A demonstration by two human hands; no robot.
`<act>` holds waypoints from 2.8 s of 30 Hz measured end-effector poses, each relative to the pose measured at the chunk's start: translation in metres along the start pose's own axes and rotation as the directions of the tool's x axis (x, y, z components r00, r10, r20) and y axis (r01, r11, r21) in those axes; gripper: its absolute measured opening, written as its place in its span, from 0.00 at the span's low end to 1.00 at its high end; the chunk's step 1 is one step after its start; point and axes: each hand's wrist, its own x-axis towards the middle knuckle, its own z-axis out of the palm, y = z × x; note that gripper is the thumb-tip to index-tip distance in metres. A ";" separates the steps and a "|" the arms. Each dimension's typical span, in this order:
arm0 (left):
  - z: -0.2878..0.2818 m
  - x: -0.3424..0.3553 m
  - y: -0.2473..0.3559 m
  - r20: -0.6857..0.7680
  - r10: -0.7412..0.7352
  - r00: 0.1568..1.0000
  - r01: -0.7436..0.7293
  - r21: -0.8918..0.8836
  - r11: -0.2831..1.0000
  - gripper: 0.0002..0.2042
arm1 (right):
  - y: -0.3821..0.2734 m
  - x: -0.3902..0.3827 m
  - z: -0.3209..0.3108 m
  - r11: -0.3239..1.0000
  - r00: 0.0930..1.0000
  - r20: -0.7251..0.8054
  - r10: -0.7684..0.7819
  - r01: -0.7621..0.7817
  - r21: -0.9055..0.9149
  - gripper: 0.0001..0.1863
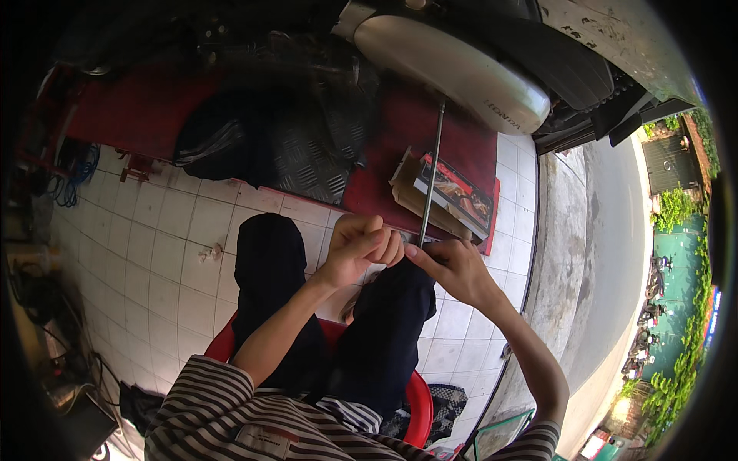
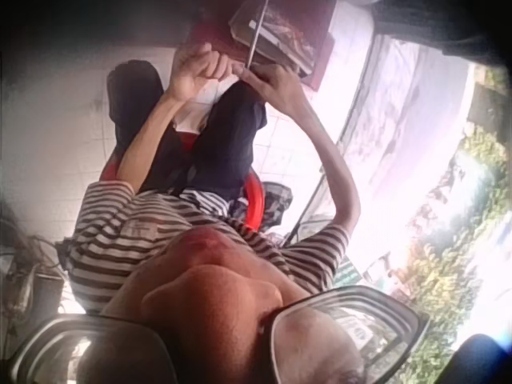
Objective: The person uses a T-handle socket wrench to unscrew several bolts from the side panel of a scooter while sitting on a chair.
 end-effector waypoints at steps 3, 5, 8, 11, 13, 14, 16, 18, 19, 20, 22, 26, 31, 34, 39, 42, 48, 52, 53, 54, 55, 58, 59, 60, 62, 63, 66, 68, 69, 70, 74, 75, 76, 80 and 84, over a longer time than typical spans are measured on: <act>0.008 0.003 0.005 -0.134 0.021 0.991 -0.010 0.080 0.997 0.19 | -0.005 -0.002 0.021 0.996 0.975 -0.214 -0.060 0.072 0.049 0.28; 0.012 0.013 0.006 -0.298 0.028 0.954 -0.003 0.084 0.996 0.17 | -0.015 -0.010 0.035 0.987 0.932 -0.350 -0.096 0.135 0.089 0.27; -0.006 0.048 -0.002 -0.632 -0.102 0.768 0.357 0.291 0.888 0.12 | -0.006 -0.012 0.052 0.981 0.866 -0.493 -0.084 0.158 0.111 0.25; -0.005 0.081 0.000 -0.491 -0.419 0.764 0.610 0.335 0.718 0.10 | -0.003 -0.014 0.064 0.988 0.868 -0.497 0.008 0.070 0.137 0.24; -0.005 0.086 0.001 -0.401 -0.441 0.803 0.584 0.376 0.720 0.10 | -0.002 -0.017 0.062 0.990 0.855 -0.517 0.038 0.037 0.135 0.23; -0.010 0.085 -0.002 -0.358 -0.460 0.812 0.579 0.393 0.715 0.10 | -0.001 -0.020 0.063 0.990 0.842 -0.538 0.041 0.037 0.134 0.22; -0.021 0.084 -0.007 -0.354 -0.457 0.816 0.555 0.261 0.790 0.09 | -0.001 -0.024 0.067 0.995 0.787 -0.616 -0.033 0.084 0.053 0.20; -0.014 0.089 -0.015 -0.377 -0.461 0.803 0.563 0.230 0.794 0.09 | -0.001 -0.030 0.072 0.984 0.681 -0.710 -0.179 0.128 -0.125 0.19; -0.012 0.089 -0.015 -0.368 -0.464 0.805 0.564 0.238 0.791 0.11 | -0.003 -0.033 0.073 0.970 0.673 -0.701 -0.239 0.124 -0.211 0.19; -0.010 0.090 -0.016 -0.367 -0.467 0.805 0.565 0.232 0.791 0.11 | -0.002 -0.032 0.077 0.969 0.639 -0.729 -0.246 0.153 -0.193 0.20; -0.008 0.091 -0.015 -0.369 -0.474 0.799 0.573 0.232 0.786 0.12 | -0.001 -0.023 0.085 0.964 0.562 -0.788 -0.251 0.218 -0.152 0.24; -0.009 0.084 -0.010 -0.434 -0.452 0.780 0.590 0.269 0.761 0.13 | -0.017 -0.018 0.089 0.954 0.611 -0.779 -0.141 0.294 0.057 0.32; 0.019 0.061 -0.027 -0.415 -0.512 0.752 0.651 0.346 0.676 0.11 | -0.024 -0.039 0.110 0.800 0.531 -0.840 0.116 0.451 0.396 0.30; 0.044 0.054 -0.047 -0.340 -0.560 0.755 0.655 0.368 0.660 0.11 | -0.015 -0.064 0.117 0.735 0.579 -0.747 0.328 0.340 0.587 0.23; 0.064 0.062 -0.085 -0.383 -0.556 0.738 0.673 0.479 0.563 0.11 | 0.028 -0.078 0.104 0.465 0.664 -0.560 0.495 0.342 0.816 0.17; 0.056 0.074 -0.101 -0.407 -0.531 0.743 0.667 0.518 0.536 0.11 | 0.051 -0.075 0.094 0.323 0.726 -0.520 0.450 0.410 0.853 0.14; 0.040 0.101 -0.129 -0.386 -0.475 0.791 0.606 0.601 0.520 0.14 | 0.083 -0.045 0.079 0.292 0.687 -0.570 0.450 0.490 0.821 0.08; 0.030 0.113 -0.137 -0.440 -0.428 0.789 0.613 0.596 0.519 0.14 | 0.091 -0.034 0.067 0.255 0.677 -0.580 0.454 0.525 0.812 0.07; 0.030 0.115 -0.138 -0.446 -0.413 0.794 0.607 0.599 0.522 0.14 | 0.094 -0.032 0.063 0.266 0.677 -0.584 0.447 0.523 0.810 0.07; 0.031 0.116 -0.138 -0.451 -0.397 0.799 0.601 0.601 0.526 0.14 | 0.096 -0.031 0.060 0.277 0.678 -0.588 0.441 0.521 0.807 0.07; 0.032 0.117 -0.138 -0.457 -0.381 0.804 0.595 0.604 0.530 0.14 | 0.098 -0.030 0.059 0.303 0.680 -0.590 0.435 0.507 0.807 0.07; 0.031 0.119 -0.135 -0.456 -0.378 0.806 0.592 0.602 0.536 0.14 | 0.101 -0.028 0.058 0.363 0.687 -0.597 0.413 0.477 0.800 0.07; 0.031 0.120 -0.136 -0.453 -0.379 0.807 0.591 0.607 0.531 0.14 | 0.102 -0.027 0.056 0.368 0.688 -0.600 0.408 0.477 0.798 0.07; 0.030 0.122 -0.136 -0.451 -0.381 0.807 0.590 0.612 0.526 0.14 | 0.102 -0.026 0.055 0.373 0.689 -0.602 0.404 0.477 0.796 0.08; 0.030 0.124 -0.136 -0.446 -0.388 0.807 0.591 0.615 0.522 0.14 | 0.100 -0.024 0.058 0.392 0.665 -0.619 0.419 0.483 0.783 0.07; 0.031 0.124 -0.135 -0.443 -0.393 0.806 0.592 0.614 0.522 0.14 | 0.099 -0.023 0.060 0.400 0.653 -0.628 0.424 0.487 0.777 0.08; 0.028 0.123 -0.133 -0.443 -0.397 0.804 0.595 0.612 0.521 0.15 | 0.101 -0.017 0.067 0.564 0.619 -0.668 0.413 0.402 0.721 0.07; 0.027 0.123 -0.132 -0.443 -0.397 0.804 0.595 0.613 0.520 0.15 | 0.098 -0.016 0.066 0.622 0.594 -0.699 0.398 0.386 0.682 0.08; 0.027 0.123 -0.131 -0.441 -0.397 0.805 0.593 0.614 0.520 0.15 | 0.096 -0.016 0.065 0.648 0.582 -0.714 0.390 0.377 0.662 0.09; 0.027 0.122 -0.130 -0.440 -0.397 0.806 0.592 0.615 0.520 0.15 | 0.095 -0.015 0.065 0.665 0.591 -0.709 0.384 0.355 0.657 0.08; 0.032 0.121 -0.129 -0.490 -0.356 0.795 0.606 0.625 0.492 0.15 | 0.088 -0.013 0.068 0.687 0.615 -0.692 0.378 0.315 0.655 0.08; 0.032 0.121 -0.129 -0.491 -0.358 0.794 0.607 0.625 0.491 0.15 | 0.087 -0.011 0.069 0.679 0.608 -0.697 0.381 0.327 0.657 0.08; 0.032 0.121 -0.128 -0.491 -0.359 0.793 0.608 0.624 0.491 0.15 | 0.086 -0.010 0.071 0.671 0.601 -0.701 0.385 0.339 0.659 0.08; 0.027 0.124 -0.127 -0.497 -0.350 0.794 0.608 0.635 0.477 0.15 | 0.087 -0.005 0.073 0.636 0.580 -0.720 0.382 0.400 0.660 0.08; 0.028 0.126 -0.127 -0.483 -0.365 0.796 0.606 0.626 0.492 0.15 | 0.090 -0.004 0.069 0.597 0.571 -0.728 0.381 0.449 0.665 0.08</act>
